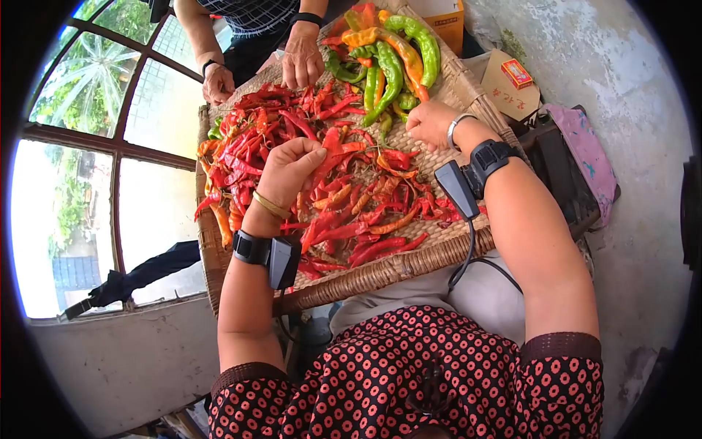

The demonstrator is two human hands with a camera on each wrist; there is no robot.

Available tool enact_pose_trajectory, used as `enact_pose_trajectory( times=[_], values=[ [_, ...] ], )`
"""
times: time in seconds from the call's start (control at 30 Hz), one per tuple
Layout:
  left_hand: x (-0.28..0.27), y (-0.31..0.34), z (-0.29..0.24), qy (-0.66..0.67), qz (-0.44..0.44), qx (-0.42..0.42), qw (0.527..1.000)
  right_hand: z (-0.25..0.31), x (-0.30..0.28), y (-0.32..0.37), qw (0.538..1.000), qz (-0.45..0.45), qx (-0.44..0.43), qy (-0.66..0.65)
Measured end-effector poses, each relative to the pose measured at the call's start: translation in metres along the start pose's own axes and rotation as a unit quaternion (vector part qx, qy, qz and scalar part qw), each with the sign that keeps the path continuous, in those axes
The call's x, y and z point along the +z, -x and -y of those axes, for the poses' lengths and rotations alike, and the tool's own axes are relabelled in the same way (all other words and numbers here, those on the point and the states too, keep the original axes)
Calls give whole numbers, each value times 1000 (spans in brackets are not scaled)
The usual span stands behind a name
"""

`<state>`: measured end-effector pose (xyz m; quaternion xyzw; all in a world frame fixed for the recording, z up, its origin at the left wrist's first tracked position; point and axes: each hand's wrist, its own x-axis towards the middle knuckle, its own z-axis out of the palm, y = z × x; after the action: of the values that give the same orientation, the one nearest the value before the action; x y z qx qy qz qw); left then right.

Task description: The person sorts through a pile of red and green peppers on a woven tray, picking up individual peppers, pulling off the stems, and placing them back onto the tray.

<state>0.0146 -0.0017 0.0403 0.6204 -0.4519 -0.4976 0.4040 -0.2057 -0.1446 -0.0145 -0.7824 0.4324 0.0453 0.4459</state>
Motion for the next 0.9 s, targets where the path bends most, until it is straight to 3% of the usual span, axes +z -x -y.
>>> enact_pose_trajectory(
  times=[0.27,0.33,0.47,0.53,0.6,0.67,0.73,0.77,0.87,0.9],
  values=[
    [19,-14,0,-109,87,-51,989,1,-1,4,1000,-5,-7,-18],
    [16,-23,-8,-41,12,-35,998,-1,0,1,1000,-2,-7,-13],
    [-9,-55,-16,12,-84,105,991,-1,0,1,1000,3,15,-27],
    [-8,-66,-24,39,-213,172,961,-1,-1,2,999,8,21,-33],
    [-18,-73,-15,47,-227,174,957,-1,-1,2,999,7,19,-34],
    [-20,-69,-4,-19,-187,166,968,-2,-2,3,999,2,13,-31],
    [-17,-62,16,-197,-95,147,965,-2,-1,3,1000,-3,6,-30],
    [-14,-57,30,-290,-56,154,943,-2,-1,2,999,1,14,-38],
    [9,-35,39,-558,-56,255,787,0,-2,4,999,5,17,-36],
    [11,-36,42,-558,-58,255,787,1,-2,5,999,3,15,-29]
  ],
)
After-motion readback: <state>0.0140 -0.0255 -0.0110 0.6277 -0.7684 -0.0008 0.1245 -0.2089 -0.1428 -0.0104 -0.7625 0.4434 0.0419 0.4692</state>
